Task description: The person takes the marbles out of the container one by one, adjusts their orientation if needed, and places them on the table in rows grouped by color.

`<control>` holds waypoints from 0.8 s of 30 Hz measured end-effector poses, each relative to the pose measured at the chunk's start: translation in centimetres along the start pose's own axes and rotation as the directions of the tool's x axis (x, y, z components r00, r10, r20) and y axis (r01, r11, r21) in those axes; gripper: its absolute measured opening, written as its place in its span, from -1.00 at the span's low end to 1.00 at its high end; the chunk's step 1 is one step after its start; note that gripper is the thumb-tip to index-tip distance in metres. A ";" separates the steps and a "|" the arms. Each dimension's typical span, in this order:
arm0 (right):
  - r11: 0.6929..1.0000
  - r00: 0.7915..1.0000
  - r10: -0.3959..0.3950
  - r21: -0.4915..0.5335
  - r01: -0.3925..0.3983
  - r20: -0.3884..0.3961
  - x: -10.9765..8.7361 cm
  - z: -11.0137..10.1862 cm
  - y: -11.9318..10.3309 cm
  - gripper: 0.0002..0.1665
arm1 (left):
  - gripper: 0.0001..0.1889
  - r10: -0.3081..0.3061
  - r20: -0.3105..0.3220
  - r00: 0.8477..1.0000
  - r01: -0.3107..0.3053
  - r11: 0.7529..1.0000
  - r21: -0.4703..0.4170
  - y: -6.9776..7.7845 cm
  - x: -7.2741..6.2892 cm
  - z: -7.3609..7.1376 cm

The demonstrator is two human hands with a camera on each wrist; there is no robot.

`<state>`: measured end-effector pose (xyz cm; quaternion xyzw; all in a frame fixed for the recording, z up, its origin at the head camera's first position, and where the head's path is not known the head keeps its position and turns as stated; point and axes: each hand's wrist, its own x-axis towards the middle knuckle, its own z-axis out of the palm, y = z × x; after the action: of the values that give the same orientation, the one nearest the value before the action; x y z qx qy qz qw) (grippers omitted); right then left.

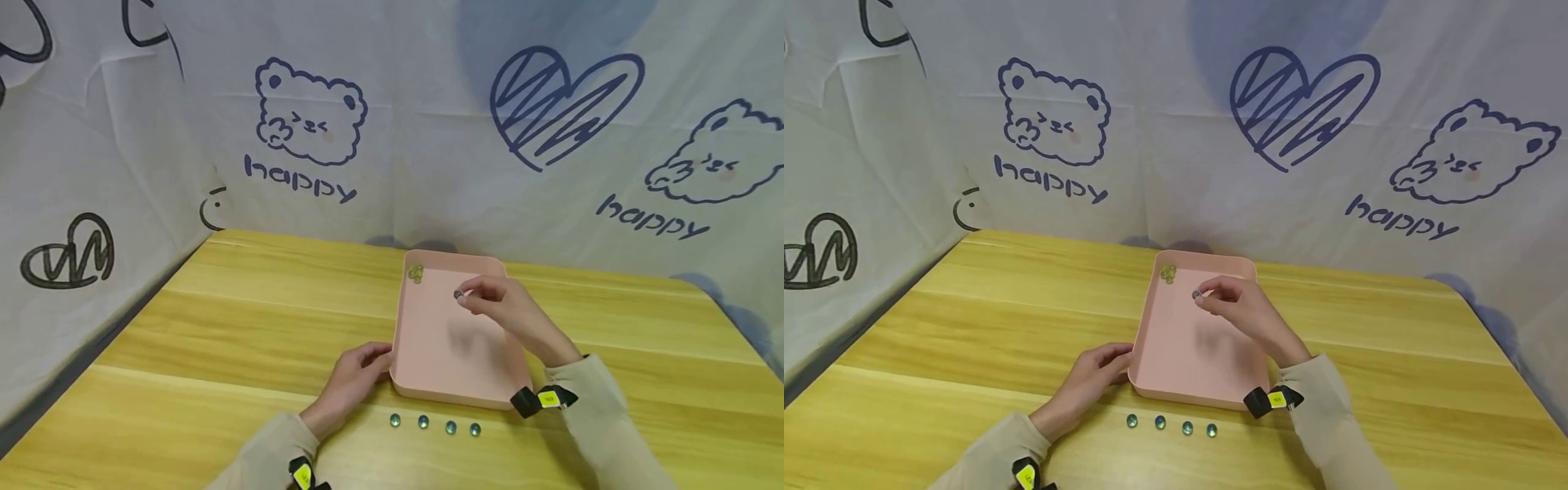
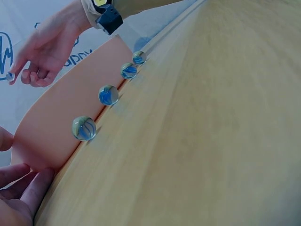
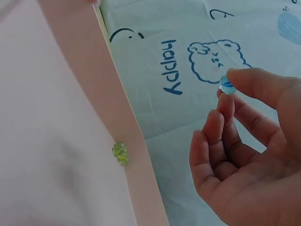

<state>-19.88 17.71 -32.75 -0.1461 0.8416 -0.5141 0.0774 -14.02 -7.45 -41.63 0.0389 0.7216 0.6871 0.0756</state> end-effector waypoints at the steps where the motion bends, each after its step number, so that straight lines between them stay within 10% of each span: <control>1: 1.000 1.000 -0.006 0.000 0.006 0.004 -0.2 0.0 -0.1 -0.64 | -0.64 0.000 0.000 1.000 0.000 1.000 0.003 0.1 0.0 0.0; 24: 0.998 0.994 0.019 0.063 -0.025 0.104 -3.9 0.1 -0.3 -0.61 | -0.65 -0.008 0.004 1.000 0.008 1.000 -0.006 0.6 -0.1 0.0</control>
<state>-16.08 18.79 -32.63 -0.1606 0.8211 -0.5318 0.1311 -13.96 -7.40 -41.07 0.0373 0.7194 0.6890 0.0801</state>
